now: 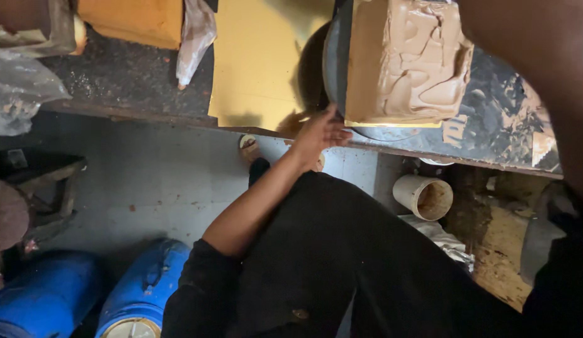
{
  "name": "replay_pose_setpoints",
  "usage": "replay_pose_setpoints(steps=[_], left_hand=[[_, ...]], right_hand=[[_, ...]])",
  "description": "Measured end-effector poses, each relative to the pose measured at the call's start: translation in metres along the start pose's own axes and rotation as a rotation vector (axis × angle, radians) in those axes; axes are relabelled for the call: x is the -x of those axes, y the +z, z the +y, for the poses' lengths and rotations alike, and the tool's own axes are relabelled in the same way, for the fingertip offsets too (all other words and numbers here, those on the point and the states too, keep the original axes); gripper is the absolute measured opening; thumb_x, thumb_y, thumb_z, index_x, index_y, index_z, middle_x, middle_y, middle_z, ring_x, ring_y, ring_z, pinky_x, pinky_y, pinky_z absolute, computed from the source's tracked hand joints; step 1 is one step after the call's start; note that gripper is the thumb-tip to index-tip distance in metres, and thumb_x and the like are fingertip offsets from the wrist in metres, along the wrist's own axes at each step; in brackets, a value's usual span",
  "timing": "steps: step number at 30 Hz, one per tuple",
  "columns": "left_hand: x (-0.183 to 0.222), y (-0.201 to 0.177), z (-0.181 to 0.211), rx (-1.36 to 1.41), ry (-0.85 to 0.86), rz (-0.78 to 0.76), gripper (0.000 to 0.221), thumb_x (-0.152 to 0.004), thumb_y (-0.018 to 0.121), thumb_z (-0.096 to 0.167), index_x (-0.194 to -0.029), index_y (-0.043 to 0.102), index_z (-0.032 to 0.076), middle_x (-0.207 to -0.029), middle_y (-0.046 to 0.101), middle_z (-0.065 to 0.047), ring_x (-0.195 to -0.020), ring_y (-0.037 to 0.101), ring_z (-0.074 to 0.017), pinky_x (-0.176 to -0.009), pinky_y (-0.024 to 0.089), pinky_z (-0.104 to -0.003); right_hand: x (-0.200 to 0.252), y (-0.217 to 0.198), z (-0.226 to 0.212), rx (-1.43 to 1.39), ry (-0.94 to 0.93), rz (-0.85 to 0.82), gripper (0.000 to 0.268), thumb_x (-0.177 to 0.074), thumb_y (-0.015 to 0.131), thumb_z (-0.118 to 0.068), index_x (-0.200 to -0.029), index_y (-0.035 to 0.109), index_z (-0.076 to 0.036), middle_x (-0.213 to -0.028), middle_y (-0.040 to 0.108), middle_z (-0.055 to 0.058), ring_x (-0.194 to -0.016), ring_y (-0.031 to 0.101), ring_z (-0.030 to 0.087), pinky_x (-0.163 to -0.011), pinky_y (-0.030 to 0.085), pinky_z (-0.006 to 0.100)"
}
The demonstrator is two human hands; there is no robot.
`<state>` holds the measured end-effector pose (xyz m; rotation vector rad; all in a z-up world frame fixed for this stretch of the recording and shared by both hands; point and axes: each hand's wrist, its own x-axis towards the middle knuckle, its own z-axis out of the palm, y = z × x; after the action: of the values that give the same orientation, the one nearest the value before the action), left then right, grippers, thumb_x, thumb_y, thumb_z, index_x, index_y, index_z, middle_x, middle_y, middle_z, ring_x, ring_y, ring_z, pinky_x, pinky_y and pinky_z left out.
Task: The person frosts a square cake by spreading light-colored frosting with an offset spatula, using a scraper to create a wavy pattern on the sides, and finishing by pouring dark chocolate glaze into a central well on top.
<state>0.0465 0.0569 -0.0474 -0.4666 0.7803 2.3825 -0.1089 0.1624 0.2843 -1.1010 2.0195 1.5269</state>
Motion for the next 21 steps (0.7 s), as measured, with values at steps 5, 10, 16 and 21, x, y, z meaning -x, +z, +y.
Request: replay_pose_setpoints(steps=[5, 10, 16, 21], left_hand=[[0.003, -0.008, 0.011, 0.001, 0.036, -0.043, 0.076, -0.098, 0.047, 0.067, -0.135, 0.055, 0.001, -0.115, 0.066, -0.013, -0.106, 0.068, -0.0226, -0.090, 0.056, -0.037], [-0.002, -0.003, 0.003, 0.040, 0.039, -0.083, 0.081, -0.095, 0.045, 0.072, -0.132, 0.055, 0.001, -0.111, 0.064, -0.015, -0.104, 0.070, -0.0253, -0.090, 0.056, -0.039], [-0.006, -0.009, -0.001, 0.084, 0.038, -0.071, 0.096, -0.094, 0.044, 0.075, -0.143, 0.049, -0.007, -0.118, 0.064, -0.021, -0.103, 0.068, -0.0265, -0.091, 0.055, -0.040], [-0.010, -0.010, 0.000, 0.101, 0.015, 0.017, 0.096, -0.090, 0.046, 0.074, -0.148, 0.034, -0.002, -0.124, 0.064, -0.020, -0.103, 0.067, -0.0272, -0.095, 0.055, -0.041]], right_hand=[[0.024, -0.033, -0.017, -0.082, -0.073, -0.006, 0.021, -0.091, 0.066, -0.013, -0.111, 0.072, -0.009, -0.099, 0.071, 0.010, -0.079, 0.072, 0.018, -0.059, 0.061, 0.027], [0.022, -0.064, -0.038, -0.183, -0.186, 0.087, 0.014, -0.089, 0.067, -0.011, -0.098, 0.077, -0.010, -0.108, 0.071, 0.010, -0.092, 0.074, 0.021, -0.071, 0.063, 0.031], [0.009, -0.080, -0.048, -0.122, -0.215, 0.081, 0.010, -0.082, 0.072, -0.012, -0.090, 0.077, -0.011, -0.103, 0.071, 0.009, -0.095, 0.072, 0.023, -0.075, 0.061, 0.033], [0.009, -0.083, -0.048, -0.022, -0.263, 0.156, 0.003, -0.079, 0.074, -0.015, -0.080, 0.076, -0.015, -0.099, 0.070, 0.003, -0.097, 0.069, 0.018, -0.076, 0.058, 0.029]])
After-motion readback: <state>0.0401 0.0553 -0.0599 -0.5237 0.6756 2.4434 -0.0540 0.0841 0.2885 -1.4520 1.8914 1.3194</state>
